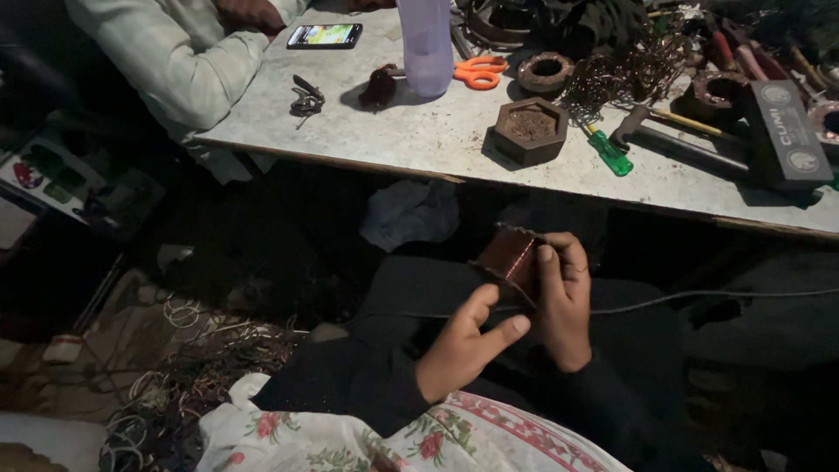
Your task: The person winds copper wire around a small rectangular core held in their hands. They repeatedly wrap the wire, adjust the coil, and occasionally pause to inspect the winding. The task continues throughout the clip with the person seated and working on their lap.
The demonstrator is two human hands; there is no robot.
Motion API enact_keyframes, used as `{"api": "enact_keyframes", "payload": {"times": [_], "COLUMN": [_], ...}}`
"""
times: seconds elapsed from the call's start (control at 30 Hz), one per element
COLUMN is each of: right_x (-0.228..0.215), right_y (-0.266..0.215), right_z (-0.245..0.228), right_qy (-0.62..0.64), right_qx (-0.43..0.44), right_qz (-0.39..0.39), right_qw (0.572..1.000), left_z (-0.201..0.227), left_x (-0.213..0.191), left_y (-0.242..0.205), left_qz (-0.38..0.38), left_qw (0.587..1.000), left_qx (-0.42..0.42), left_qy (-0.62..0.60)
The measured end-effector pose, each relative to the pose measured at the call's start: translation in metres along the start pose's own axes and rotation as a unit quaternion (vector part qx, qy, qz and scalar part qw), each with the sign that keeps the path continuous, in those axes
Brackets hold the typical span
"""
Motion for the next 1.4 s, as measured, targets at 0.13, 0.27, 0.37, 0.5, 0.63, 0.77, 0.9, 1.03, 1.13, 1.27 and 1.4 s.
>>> {"api": "enact_keyframes", "payload": {"times": [0.13, 0.27, 0.37, 0.5, 0.63, 0.77, 0.9, 1.03, 1.13, 1.27, 1.4], "right_x": [0.008, 0.018, 0.030, 0.037, 0.047, 0.060, 0.066, 0.066, 0.064, 0.066, 0.071], "right_y": [0.000, -0.001, -0.001, -0.001, -0.006, -0.007, -0.006, -0.002, 0.001, 0.003, 0.005], "right_z": [0.001, -0.007, -0.024, -0.028, -0.034, -0.047, -0.052, -0.051, -0.049, -0.052, -0.054], "right_qy": [0.017, -0.040, -0.152, -0.152, -0.149, -0.140, -0.098, -0.070, -0.062, -0.089, -0.066], "right_qx": [0.012, 0.009, -0.094, -0.094, -0.080, -0.097, -0.080, -0.088, -0.088, -0.118, -0.128], "right_qz": [-0.022, -0.072, -0.106, -0.117, -0.160, -0.190, -0.184, -0.171, -0.175, -0.195, -0.211], "right_qw": [1.000, 0.997, 0.978, 0.977, 0.973, 0.967, 0.975, 0.979, 0.979, 0.970, 0.967], "left_z": [0.005, 0.019, 0.022, 0.023, 0.022, 0.026, 0.027, 0.030, 0.014, 0.031, 0.048], "left_x": [-0.001, -0.004, -0.013, -0.022, -0.023, -0.016, -0.018, -0.022, -0.032, -0.029, -0.029], "left_y": [-0.001, -0.002, -0.005, -0.011, -0.019, -0.027, -0.033, -0.037, -0.040, -0.036, -0.035], "left_qz": [0.015, 0.034, 0.063, 0.058, 0.040, 0.033, 0.079, 0.093, 0.163, 0.137, 0.156], "left_qw": [0.999, 0.994, 0.991, 0.992, 0.994, 0.995, 0.995, 0.991, 0.986, 0.986, 0.980], "left_qx": [-0.014, 0.045, 0.068, 0.082, 0.069, 0.067, 0.041, 0.067, -0.024, 0.088, 0.126], "left_qy": [-0.041, -0.096, -0.099, -0.078, -0.070, -0.066, -0.043, -0.063, -0.033, -0.025, -0.014]}}
Point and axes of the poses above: each hand's wrist, its own y-axis towards the middle knuckle, its own x-axis out of the palm, z = x × y, the point moved 7 cm from there along y, towards the middle knuckle, and after that the axes turned 6 degrees about -y, right-handed, at the moved point
